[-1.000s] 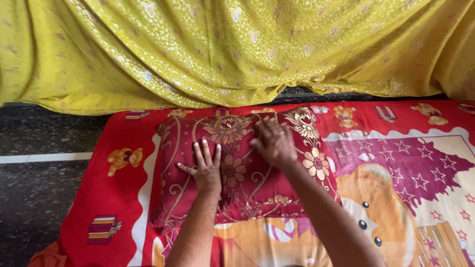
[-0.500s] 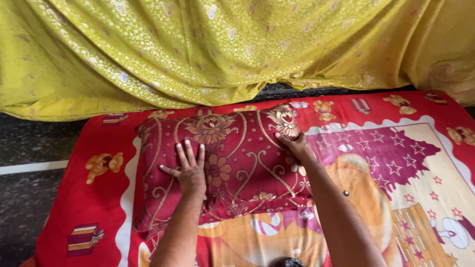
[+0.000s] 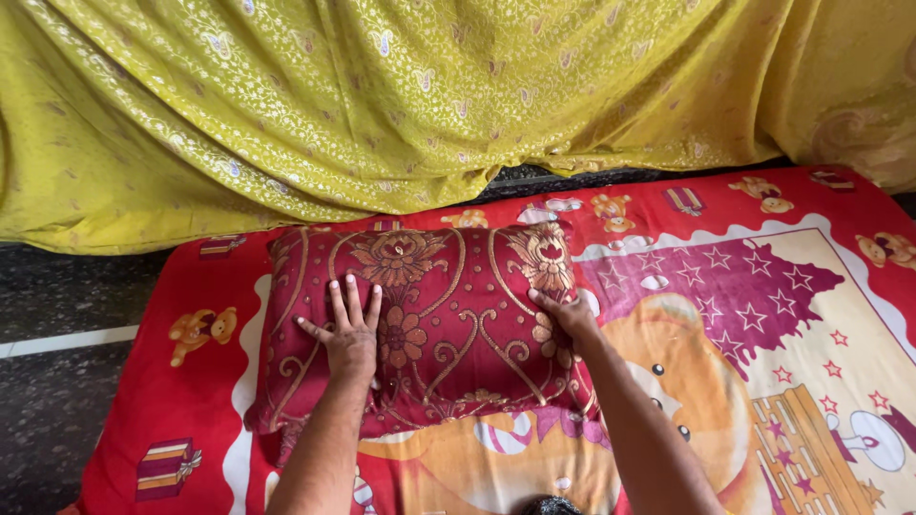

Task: The person inserts a pillow into a decorative red and gold pillowcase, zips it closed, and smooths the surface. They then pick up an orange cloth and unfold it on the bed.

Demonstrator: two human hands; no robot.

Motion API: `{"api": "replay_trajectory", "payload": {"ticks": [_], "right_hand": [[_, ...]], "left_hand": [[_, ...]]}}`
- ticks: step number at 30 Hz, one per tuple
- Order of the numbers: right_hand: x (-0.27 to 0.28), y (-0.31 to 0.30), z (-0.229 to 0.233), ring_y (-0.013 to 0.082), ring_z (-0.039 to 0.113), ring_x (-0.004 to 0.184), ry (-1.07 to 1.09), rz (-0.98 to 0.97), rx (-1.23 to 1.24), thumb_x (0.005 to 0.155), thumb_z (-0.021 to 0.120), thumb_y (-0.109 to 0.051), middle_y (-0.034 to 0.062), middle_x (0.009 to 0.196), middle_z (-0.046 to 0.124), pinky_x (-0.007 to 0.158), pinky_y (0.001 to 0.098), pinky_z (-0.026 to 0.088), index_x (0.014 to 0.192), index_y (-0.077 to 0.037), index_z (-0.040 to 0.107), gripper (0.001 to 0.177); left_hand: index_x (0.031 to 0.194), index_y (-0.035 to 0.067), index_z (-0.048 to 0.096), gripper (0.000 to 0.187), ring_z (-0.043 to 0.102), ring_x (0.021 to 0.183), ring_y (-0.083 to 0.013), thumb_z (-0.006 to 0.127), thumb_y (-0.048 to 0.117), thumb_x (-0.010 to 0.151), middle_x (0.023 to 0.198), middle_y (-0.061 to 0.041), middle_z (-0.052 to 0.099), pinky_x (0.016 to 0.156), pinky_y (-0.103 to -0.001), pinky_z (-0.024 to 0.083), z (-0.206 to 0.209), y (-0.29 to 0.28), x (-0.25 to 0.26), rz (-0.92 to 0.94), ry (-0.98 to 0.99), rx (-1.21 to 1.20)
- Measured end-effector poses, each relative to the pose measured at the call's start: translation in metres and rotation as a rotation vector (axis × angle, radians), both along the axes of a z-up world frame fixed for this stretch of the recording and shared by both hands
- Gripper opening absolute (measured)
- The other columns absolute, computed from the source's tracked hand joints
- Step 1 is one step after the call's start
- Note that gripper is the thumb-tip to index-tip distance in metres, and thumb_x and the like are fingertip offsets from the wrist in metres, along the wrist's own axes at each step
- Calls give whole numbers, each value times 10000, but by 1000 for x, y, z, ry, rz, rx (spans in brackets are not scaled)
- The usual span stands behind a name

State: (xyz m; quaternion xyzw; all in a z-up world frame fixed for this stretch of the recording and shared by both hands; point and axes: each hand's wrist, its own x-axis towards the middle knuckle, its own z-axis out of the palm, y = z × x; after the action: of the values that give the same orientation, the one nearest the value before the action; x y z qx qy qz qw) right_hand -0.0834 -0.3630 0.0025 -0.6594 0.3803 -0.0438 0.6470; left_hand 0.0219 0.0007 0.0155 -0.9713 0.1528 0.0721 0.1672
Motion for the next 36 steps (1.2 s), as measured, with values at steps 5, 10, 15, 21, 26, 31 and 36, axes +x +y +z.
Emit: {"api": "replay_trajectory", "payload": {"ticks": [5,10,15,21,26,31,36], "right_hand": [[-21,16,8,331,761,861,-116,-79,116,667,904,-281,278,1188,694,691,457,663,1470,-30,241,1071],[-37,12,8,294,766,869,-135,-89,146,682,893,-272,208,1138,718,709,417,682,1420,-41,403,916],[-56,-11,-4,225,735,778,-287,-224,181,751,890,-282,140,959,756,646,347,628,1213,41,662,608],[-86,-120,16,199,601,766,-564,-581,-28,856,881,-300,86,977,674,650,341,531,1224,25,689,527],[-92,-183,10,240,712,863,-731,-791,44,836,851,-297,113,1076,711,734,363,632,1262,-1,591,580],[-83,-177,-59,245,706,911,-553,-840,24,780,875,-322,123,1110,703,780,373,621,1317,-15,507,720],[-88,-183,-93,250,700,958,-388,-809,-24,725,899,-347,133,1144,694,825,382,611,1373,-28,423,865]], "left_hand": [[1639,382,-28,1150,-45,1557,-394,543,-214,838,1700,-160,-144,1036,-872,158,-3,16,-2,-164,-175,-71],[1684,308,-5,1160,6,1598,-388,723,1,835,1726,-224,-79,1119,-846,50,-4,25,-12,-99,-203,-153],[1651,184,-77,1328,-33,1601,-449,873,353,739,1705,-300,-94,1137,-812,14,1,1,-5,179,-299,-476],[1535,-3,-273,1596,433,1440,-475,738,833,627,1563,-355,290,1205,-459,396,-38,-118,8,526,312,-1652],[1659,327,-30,1183,117,1524,-582,788,567,837,1691,-315,-32,1041,-479,535,-67,-145,-25,-150,313,-242],[1656,319,-6,1294,105,1521,-560,876,550,738,1690,-297,-21,1102,-530,458,-58,-150,-35,-107,372,-144],[1652,329,17,1350,101,1517,-546,931,515,677,1692,-281,-10,1126,-564,425,-85,-155,-32,-93,335,-143]]}}
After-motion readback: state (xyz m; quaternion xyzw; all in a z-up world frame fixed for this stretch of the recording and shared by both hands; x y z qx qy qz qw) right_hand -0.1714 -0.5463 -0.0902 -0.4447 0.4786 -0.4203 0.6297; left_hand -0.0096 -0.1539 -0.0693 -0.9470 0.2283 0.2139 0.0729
